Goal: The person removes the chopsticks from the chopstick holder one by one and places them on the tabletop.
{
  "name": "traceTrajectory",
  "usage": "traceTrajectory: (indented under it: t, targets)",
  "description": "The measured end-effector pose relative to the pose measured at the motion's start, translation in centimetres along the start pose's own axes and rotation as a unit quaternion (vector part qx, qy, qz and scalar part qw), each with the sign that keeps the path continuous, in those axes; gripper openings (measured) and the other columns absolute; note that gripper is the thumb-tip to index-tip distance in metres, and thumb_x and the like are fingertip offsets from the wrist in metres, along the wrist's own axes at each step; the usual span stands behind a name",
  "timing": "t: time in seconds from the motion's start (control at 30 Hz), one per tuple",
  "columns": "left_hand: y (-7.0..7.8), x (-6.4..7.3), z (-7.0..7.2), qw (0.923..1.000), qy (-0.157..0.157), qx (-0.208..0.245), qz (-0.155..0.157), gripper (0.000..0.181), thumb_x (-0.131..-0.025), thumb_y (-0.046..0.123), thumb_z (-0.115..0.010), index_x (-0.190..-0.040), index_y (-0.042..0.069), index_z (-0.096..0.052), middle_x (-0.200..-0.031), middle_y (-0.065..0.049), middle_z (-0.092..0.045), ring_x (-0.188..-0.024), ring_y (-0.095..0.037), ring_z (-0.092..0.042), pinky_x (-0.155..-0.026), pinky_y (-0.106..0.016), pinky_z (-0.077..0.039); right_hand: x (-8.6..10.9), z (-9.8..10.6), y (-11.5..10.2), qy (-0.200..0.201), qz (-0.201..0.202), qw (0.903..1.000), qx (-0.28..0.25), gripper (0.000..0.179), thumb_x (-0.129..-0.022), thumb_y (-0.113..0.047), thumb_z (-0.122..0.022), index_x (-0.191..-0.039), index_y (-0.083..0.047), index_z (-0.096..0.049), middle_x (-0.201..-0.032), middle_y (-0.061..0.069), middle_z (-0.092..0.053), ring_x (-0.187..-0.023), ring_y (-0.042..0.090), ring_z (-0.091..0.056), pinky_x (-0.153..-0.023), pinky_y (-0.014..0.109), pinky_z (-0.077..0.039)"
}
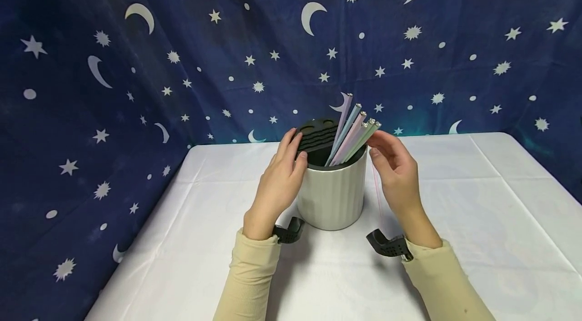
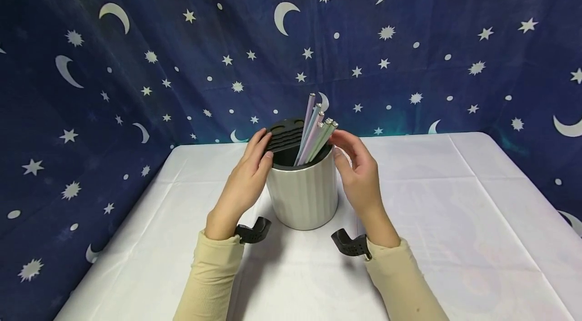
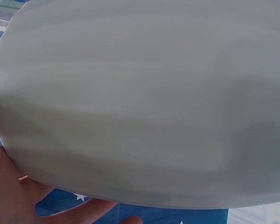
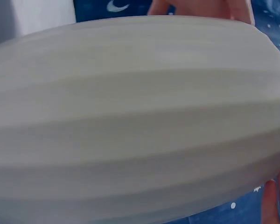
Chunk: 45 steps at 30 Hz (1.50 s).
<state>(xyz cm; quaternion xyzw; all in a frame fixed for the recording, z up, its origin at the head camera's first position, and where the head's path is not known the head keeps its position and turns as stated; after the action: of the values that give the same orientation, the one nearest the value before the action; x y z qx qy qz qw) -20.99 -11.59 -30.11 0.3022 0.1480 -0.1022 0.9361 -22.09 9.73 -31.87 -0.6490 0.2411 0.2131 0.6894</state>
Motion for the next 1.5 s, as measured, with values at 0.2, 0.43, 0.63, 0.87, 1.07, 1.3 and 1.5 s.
traceTrajectory:
  t: [0.2, 0.43, 0.63, 0.87, 1.07, 1.3, 1.5]
  targets:
    - [0.0, 0.1, 0.0, 0.9999, -0.003, -0.007, 0.007, 0.052, -0.095, 0.045, -0.019, -0.142, 0.025, -0.024, -0.145, 0.020, -0.007, -0.129, -0.014, -0.027, -0.094, -0.046, -0.032, 0.4, -1.2, -0.5, -0.030, 0.045, 0.9934, 0.101, 0.041, -0.088, -0.008, -0.053, -0.128, -0.009, -0.046, -0.117, 0.007, -0.054, -0.117, 0.019, -0.044, -0.097, 0.038, -0.031]
    - [0.0, 0.1, 0.0, 0.9999, 0.000, -0.012, 0.008, 0.052, -0.094, 0.046, -0.018, -0.142, 0.026, -0.024, -0.145, 0.021, -0.007, -0.128, -0.016, -0.029, -0.092, -0.048, -0.034, 0.8, -2.3, -0.8, -0.026, 0.072, 0.9825, 0.170, 0.036, -0.084, -0.013, -0.060, -0.119, -0.008, -0.055, -0.106, 0.005, -0.059, -0.110, 0.023, -0.046, -0.089, 0.048, -0.034]
    - [0.0, 0.0, 0.0, 0.9999, -0.003, -0.011, 0.005, 0.052, -0.094, 0.046, -0.019, -0.142, 0.026, -0.023, -0.145, 0.022, -0.006, -0.127, -0.017, -0.030, -0.090, -0.050, -0.035, 0.7, -2.4, -1.0, -0.020, 0.055, 0.9843, 0.167, 0.023, -0.081, -0.015, -0.066, -0.103, -0.010, -0.064, -0.106, -0.001, -0.058, -0.107, 0.015, -0.047, -0.090, 0.042, -0.034]
    - [0.0, 0.0, -0.1, 0.9998, -0.004, -0.017, 0.003, 0.052, -0.095, 0.046, -0.018, -0.142, 0.026, -0.024, -0.145, 0.021, -0.008, -0.127, -0.017, -0.030, -0.091, -0.050, -0.035, 0.6, -2.3, -0.9, -0.018, -0.010, 0.9947, 0.101, 0.018, -0.082, -0.019, -0.064, -0.100, -0.016, -0.065, -0.099, -0.006, -0.058, -0.104, 0.008, -0.048, -0.091, 0.040, -0.033]
    - [0.0, 0.0, -0.2, 0.9998, -0.005, -0.017, 0.001, 0.051, -0.095, 0.044, -0.019, -0.142, 0.025, -0.024, -0.145, 0.019, -0.007, -0.127, -0.018, -0.030, -0.091, -0.050, -0.035, 0.5, -2.1, -1.1, 0.004, -0.041, 0.9975, 0.057, 0.019, -0.082, -0.020, -0.065, -0.098, -0.011, -0.061, -0.097, -0.001, -0.060, -0.111, 0.012, -0.047, -0.096, 0.045, -0.029]
    - [0.1, 0.0, -0.2, 0.9999, -0.005, -0.014, 0.001, 0.051, -0.095, 0.044, -0.019, -0.142, 0.025, -0.024, -0.145, 0.020, -0.007, -0.128, -0.016, -0.029, -0.091, -0.049, -0.035, 0.0, -1.1, -1.8, 0.035, -0.058, 0.9977, 0.001, 0.018, -0.084, -0.016, -0.062, -0.098, -0.006, -0.058, -0.097, 0.004, -0.060, -0.106, 0.017, -0.052, -0.090, 0.034, -0.039]
    - [0.1, -0.1, -0.1, 0.9999, 0.000, -0.015, 0.002, 0.051, -0.095, 0.044, -0.019, -0.142, 0.025, -0.025, -0.145, 0.020, -0.008, -0.127, -0.016, -0.029, -0.092, -0.048, -0.034, -0.9, 1.2, -2.5, 0.105, -0.008, 0.9801, -0.168, 0.017, -0.085, -0.002, -0.058, -0.099, 0.007, -0.058, -0.091, 0.016, -0.060, -0.086, 0.024, -0.057, -0.080, 0.027, -0.045]
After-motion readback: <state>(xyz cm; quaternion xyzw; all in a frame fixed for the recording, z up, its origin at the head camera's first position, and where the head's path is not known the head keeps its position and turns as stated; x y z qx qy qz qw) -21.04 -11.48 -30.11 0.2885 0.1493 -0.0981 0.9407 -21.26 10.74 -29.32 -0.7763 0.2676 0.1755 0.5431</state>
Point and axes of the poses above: each hand's wrist, its own x-axis away from the middle knuckle, its own z-axis out of the back of the hand, y = z × x, the point moved 4 cm from there along -x, towards the middle knuckle
